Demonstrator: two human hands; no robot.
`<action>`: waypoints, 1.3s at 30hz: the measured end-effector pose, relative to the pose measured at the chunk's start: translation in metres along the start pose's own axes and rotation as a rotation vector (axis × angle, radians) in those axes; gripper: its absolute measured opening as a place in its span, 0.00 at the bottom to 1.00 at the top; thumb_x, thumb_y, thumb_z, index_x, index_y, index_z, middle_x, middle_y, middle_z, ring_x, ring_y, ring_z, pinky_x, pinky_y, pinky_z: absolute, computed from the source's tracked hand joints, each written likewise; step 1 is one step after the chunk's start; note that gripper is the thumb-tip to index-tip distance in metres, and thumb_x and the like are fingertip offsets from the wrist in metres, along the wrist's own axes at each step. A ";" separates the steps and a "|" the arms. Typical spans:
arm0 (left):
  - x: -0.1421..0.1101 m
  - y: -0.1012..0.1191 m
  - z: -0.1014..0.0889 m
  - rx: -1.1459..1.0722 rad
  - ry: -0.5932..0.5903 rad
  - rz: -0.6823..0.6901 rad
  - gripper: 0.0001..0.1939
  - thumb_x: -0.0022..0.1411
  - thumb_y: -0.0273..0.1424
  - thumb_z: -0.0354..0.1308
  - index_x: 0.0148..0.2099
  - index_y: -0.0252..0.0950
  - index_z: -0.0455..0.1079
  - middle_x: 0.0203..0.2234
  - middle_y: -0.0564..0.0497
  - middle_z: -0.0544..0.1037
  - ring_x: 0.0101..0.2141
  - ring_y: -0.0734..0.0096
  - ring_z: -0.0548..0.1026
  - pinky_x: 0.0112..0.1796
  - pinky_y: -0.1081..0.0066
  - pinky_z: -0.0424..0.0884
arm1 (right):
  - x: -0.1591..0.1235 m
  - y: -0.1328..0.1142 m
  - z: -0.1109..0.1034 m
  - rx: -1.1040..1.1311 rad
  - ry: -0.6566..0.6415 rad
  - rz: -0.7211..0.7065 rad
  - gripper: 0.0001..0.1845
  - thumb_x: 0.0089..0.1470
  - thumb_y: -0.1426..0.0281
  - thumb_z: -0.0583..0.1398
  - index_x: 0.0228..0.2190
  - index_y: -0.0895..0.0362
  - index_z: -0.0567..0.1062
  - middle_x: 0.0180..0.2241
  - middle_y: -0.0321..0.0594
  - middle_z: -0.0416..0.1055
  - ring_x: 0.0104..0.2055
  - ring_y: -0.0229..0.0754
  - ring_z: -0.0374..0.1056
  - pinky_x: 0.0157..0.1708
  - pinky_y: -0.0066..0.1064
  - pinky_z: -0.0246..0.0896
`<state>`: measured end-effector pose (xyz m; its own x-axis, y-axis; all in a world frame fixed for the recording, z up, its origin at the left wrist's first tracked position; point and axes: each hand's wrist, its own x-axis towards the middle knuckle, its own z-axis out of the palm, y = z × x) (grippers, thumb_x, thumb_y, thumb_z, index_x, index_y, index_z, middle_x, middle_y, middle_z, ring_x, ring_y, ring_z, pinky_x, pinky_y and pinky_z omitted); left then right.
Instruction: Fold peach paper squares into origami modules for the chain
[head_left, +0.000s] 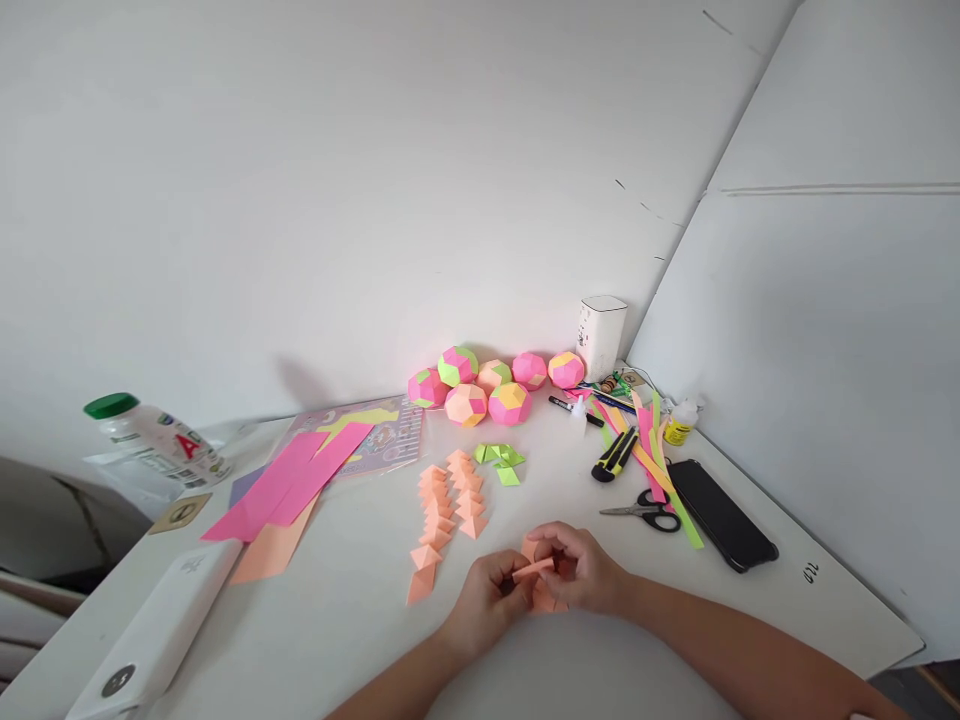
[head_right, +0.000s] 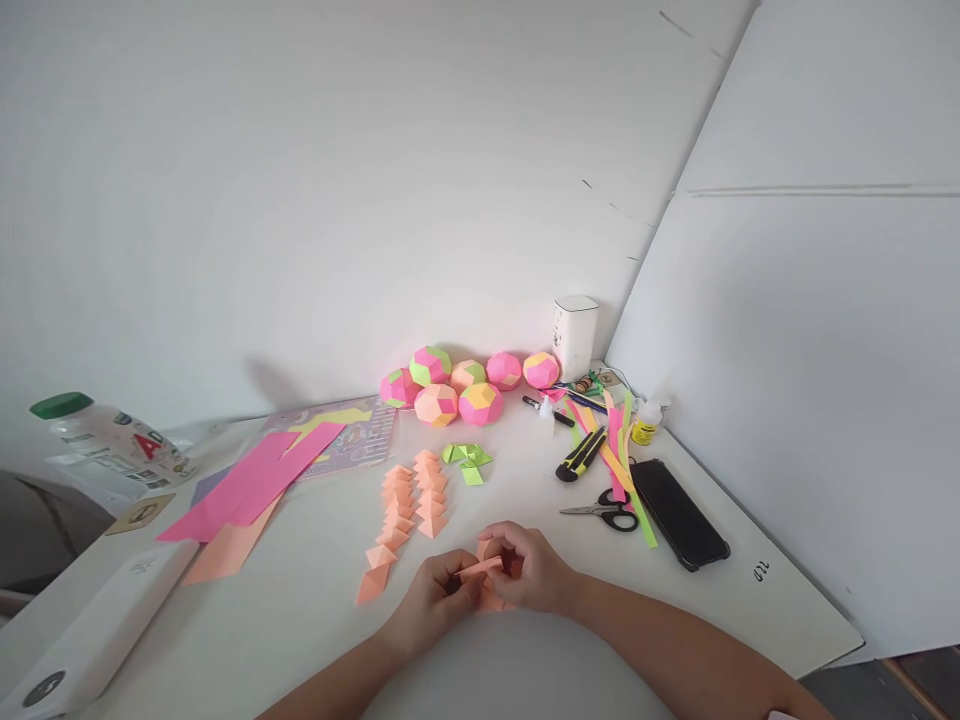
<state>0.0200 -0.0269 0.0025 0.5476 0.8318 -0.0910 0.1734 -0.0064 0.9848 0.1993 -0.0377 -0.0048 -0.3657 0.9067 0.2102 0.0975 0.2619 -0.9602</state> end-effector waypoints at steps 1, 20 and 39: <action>0.000 0.000 0.000 0.010 0.005 0.003 0.05 0.52 0.25 0.53 0.25 0.32 0.65 0.18 0.56 0.62 0.21 0.77 0.58 0.22 0.75 0.53 | 0.000 0.000 0.000 -0.009 -0.003 -0.001 0.20 0.46 0.76 0.58 0.44 0.56 0.67 0.27 0.34 0.67 0.26 0.34 0.62 0.25 0.26 0.59; 0.008 0.018 -0.002 -0.266 0.047 0.027 0.13 0.51 0.38 0.56 0.23 0.34 0.63 0.15 0.57 0.64 0.18 0.77 0.61 0.22 0.74 0.57 | 0.009 -0.006 -0.021 -0.401 0.223 -0.369 0.13 0.46 0.80 0.53 0.35 0.55 0.65 0.35 0.41 0.63 0.31 0.39 0.61 0.28 0.29 0.60; 0.004 0.018 -0.001 -0.178 -0.027 0.125 0.08 0.55 0.33 0.53 0.29 0.34 0.69 0.19 0.57 0.64 0.21 0.76 0.59 0.23 0.75 0.54 | 0.004 -0.004 -0.007 -0.208 0.107 -0.051 0.04 0.48 0.71 0.58 0.29 0.57 0.72 0.25 0.38 0.69 0.24 0.39 0.65 0.26 0.29 0.60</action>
<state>0.0241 -0.0232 0.0200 0.5775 0.8157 0.0322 -0.0435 -0.0087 0.9990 0.2041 -0.0323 0.0010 -0.2756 0.9176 0.2865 0.2739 0.3606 -0.8916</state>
